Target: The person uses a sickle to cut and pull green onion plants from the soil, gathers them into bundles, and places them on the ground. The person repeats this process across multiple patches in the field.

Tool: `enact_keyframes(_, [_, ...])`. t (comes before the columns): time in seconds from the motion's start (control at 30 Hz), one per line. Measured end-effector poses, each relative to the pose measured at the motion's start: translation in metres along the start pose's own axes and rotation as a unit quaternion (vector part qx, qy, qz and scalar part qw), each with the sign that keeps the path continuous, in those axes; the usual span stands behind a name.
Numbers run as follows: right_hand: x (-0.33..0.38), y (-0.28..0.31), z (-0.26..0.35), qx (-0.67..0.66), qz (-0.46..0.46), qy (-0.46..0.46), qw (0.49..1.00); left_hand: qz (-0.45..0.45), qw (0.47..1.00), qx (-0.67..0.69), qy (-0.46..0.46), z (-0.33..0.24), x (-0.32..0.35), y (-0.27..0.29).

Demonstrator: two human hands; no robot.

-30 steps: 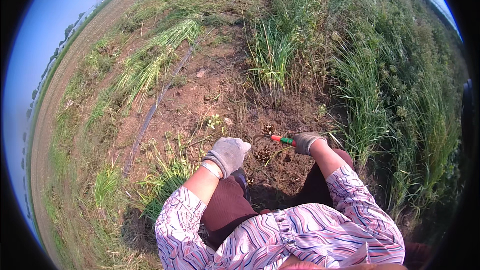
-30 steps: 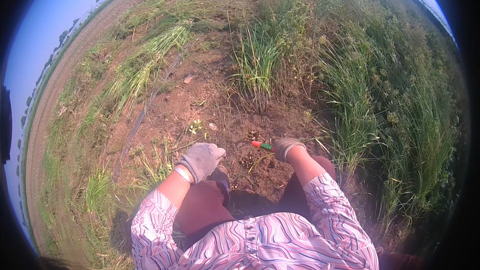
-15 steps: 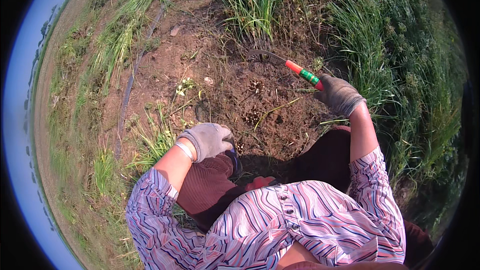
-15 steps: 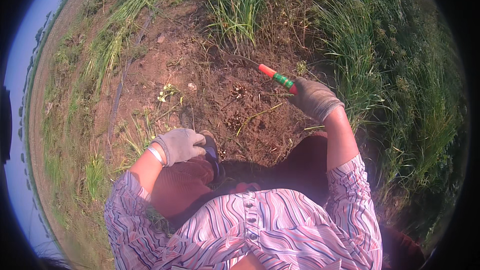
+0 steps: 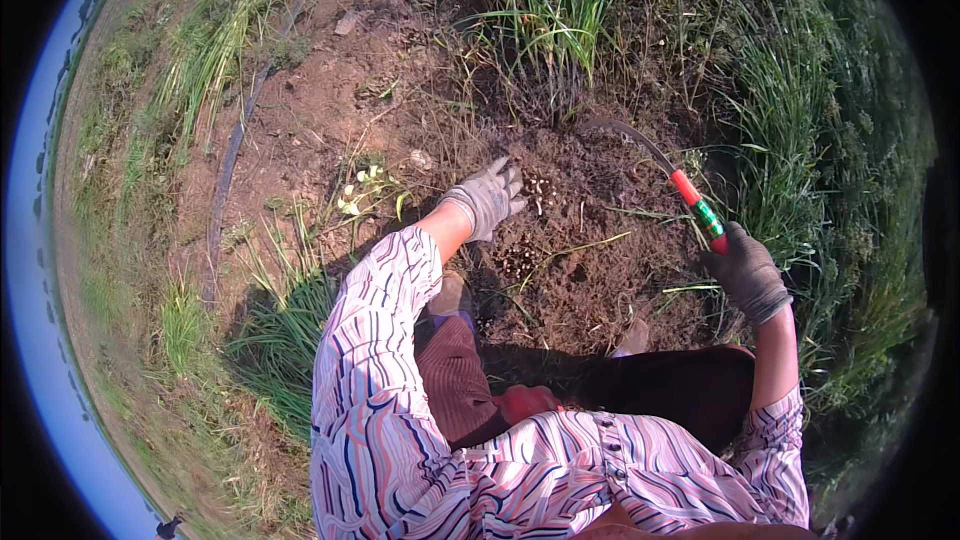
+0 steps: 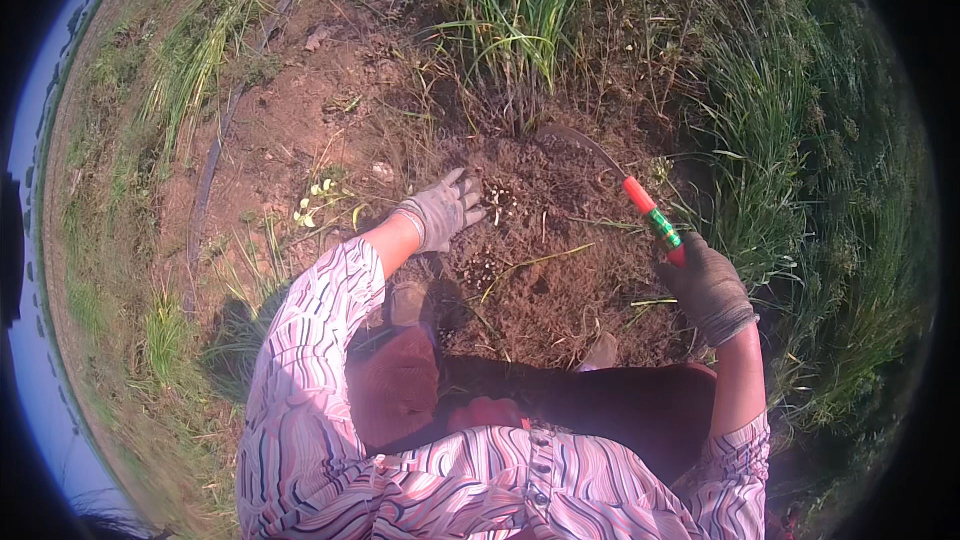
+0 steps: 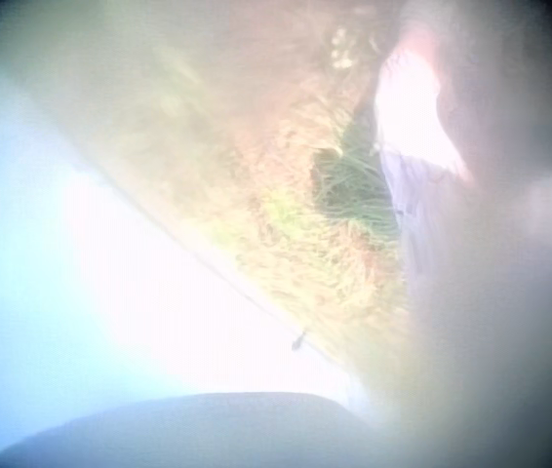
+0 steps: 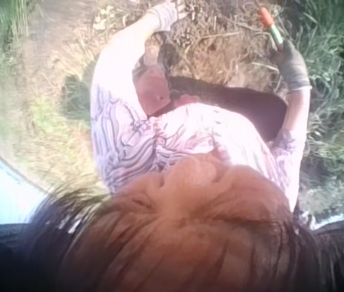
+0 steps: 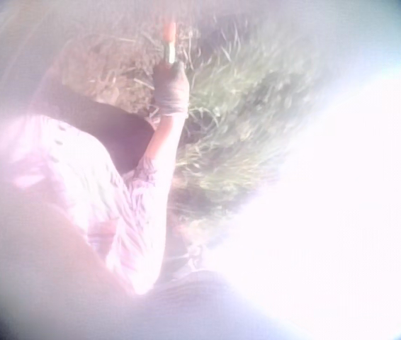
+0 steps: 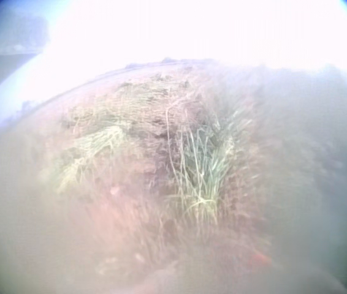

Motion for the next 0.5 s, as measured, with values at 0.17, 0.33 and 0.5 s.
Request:
enact_keyframes(0.17, [-0.019,-0.012,0.003,-0.006,0.030,-0.016,0.999,0.035,0.982,0.073,0.171,0.070,0.007,-0.033])
enact_keyframes(0.33, [-0.020,-0.016,0.045,-0.010,0.069,0.026,0.997,0.167,0.923,0.170,0.303,0.071,0.094,-0.070])
enact_keyframes(0.5, [-0.010,-0.032,0.078,0.015,0.109,0.087,0.990,0.159,0.874,0.329,0.320,-0.004,0.148,-0.087])
Point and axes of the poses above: each hand's wrist, its own x-axis away from the middle knuckle, its own y-axis out of the back of the hand, z = x × y, the point moved 9 cm from there along -x, towards the middle knuckle, and after that the axes turned 6 degrees about -z, right-handed, at the moved point
